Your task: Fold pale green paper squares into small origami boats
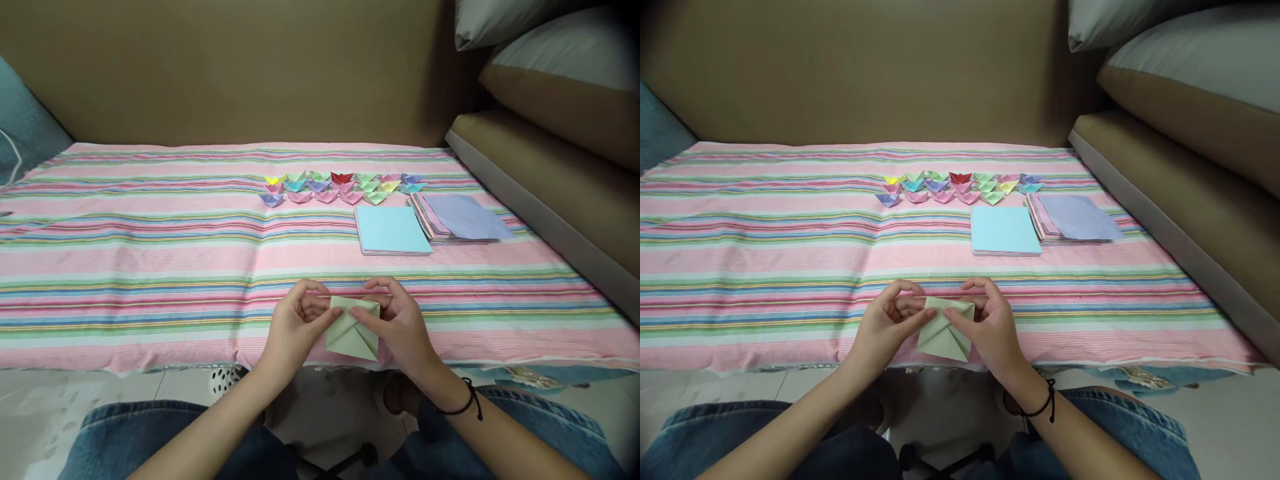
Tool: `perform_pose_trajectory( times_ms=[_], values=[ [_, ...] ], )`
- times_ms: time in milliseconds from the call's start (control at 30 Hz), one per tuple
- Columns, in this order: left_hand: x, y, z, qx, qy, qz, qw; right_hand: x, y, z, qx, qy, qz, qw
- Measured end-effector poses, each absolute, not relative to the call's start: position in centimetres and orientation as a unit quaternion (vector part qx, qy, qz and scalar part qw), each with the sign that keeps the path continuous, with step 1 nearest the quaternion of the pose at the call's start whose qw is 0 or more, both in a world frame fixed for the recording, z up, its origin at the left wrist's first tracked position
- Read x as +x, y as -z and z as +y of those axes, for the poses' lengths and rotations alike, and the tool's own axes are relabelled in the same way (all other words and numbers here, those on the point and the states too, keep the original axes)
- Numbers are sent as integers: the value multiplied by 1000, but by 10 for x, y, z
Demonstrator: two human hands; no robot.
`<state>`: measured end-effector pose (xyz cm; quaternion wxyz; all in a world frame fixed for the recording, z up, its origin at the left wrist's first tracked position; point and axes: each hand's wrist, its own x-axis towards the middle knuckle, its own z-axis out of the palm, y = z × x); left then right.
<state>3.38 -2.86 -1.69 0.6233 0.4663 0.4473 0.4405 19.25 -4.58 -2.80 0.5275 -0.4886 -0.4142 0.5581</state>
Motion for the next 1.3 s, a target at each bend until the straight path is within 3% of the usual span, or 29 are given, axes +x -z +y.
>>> perform_pose_trajectory(
  times_ms=[200,1300],
  values=[
    [34,16,-28,506,-441,459,583,192,26,-44,-493,-548,-407,539],
    [32,13,-25,510,-397,468,602,194,26,-43,-516,-524,-446,510]
  ],
)
